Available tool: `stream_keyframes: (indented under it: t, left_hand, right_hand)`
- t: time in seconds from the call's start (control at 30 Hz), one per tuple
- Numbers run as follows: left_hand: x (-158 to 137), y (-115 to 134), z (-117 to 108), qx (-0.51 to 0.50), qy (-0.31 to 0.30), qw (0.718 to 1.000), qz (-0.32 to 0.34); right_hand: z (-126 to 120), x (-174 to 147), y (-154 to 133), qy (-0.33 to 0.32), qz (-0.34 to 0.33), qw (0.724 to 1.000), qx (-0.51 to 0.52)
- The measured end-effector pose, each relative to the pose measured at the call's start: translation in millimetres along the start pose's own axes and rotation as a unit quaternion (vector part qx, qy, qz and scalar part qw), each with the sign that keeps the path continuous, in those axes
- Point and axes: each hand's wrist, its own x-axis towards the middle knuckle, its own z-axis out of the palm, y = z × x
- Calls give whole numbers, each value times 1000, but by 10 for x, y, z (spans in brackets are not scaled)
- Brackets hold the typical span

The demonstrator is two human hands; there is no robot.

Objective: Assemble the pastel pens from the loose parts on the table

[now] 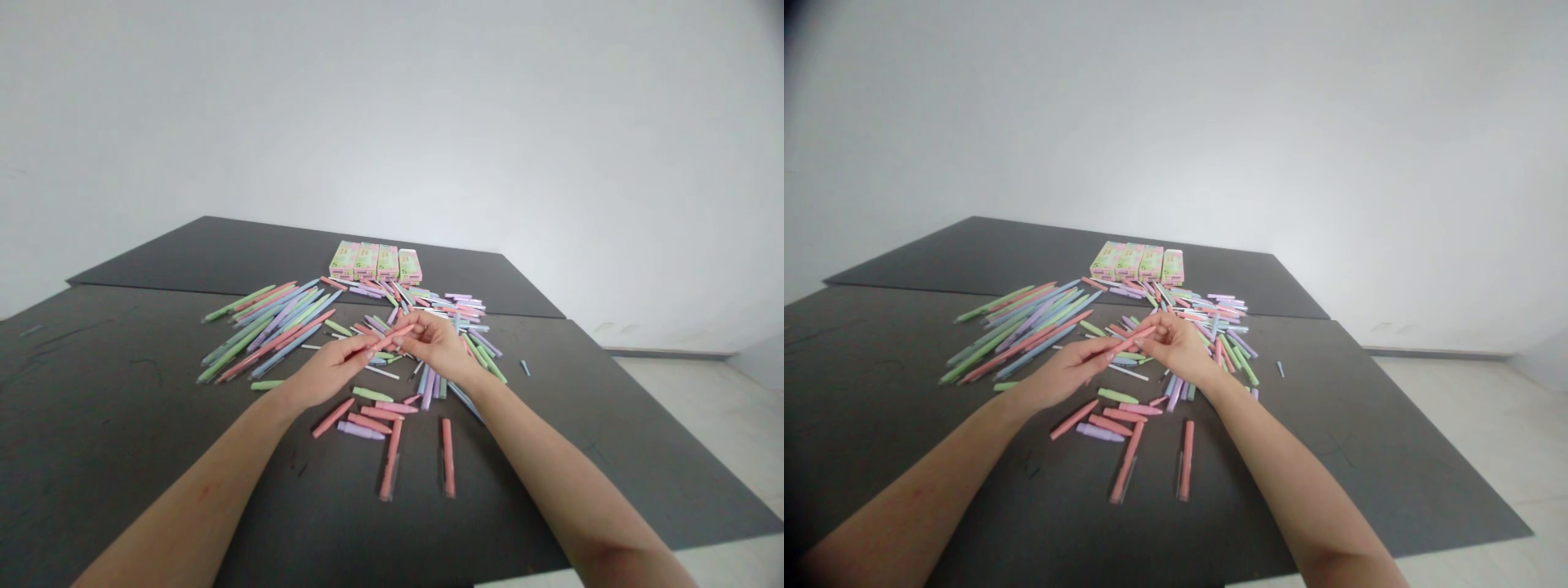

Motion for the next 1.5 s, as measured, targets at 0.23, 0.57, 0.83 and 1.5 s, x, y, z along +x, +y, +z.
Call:
stream_keyframes:
  t: [0.23, 0.57, 0.83, 1.5]
  left_hand:
    - [-1, -64, 23, 36, 15, 999, 15]
    - [-4, -108, 58, 124, 29, 991, 43]
    - [-11, -105, 83, 178, 29, 982, 56]
    - [-13, -119, -2, 173, 41, 983, 41]
  right_hand:
    - [-12, -12, 24, 12, 3, 999, -44]
    - [-69, -23, 73, -5, 52, 993, -103]
    - [-67, -52, 88, -35, 64, 983, -167]
    - [-200, -29, 69, -44, -14, 972, -232]
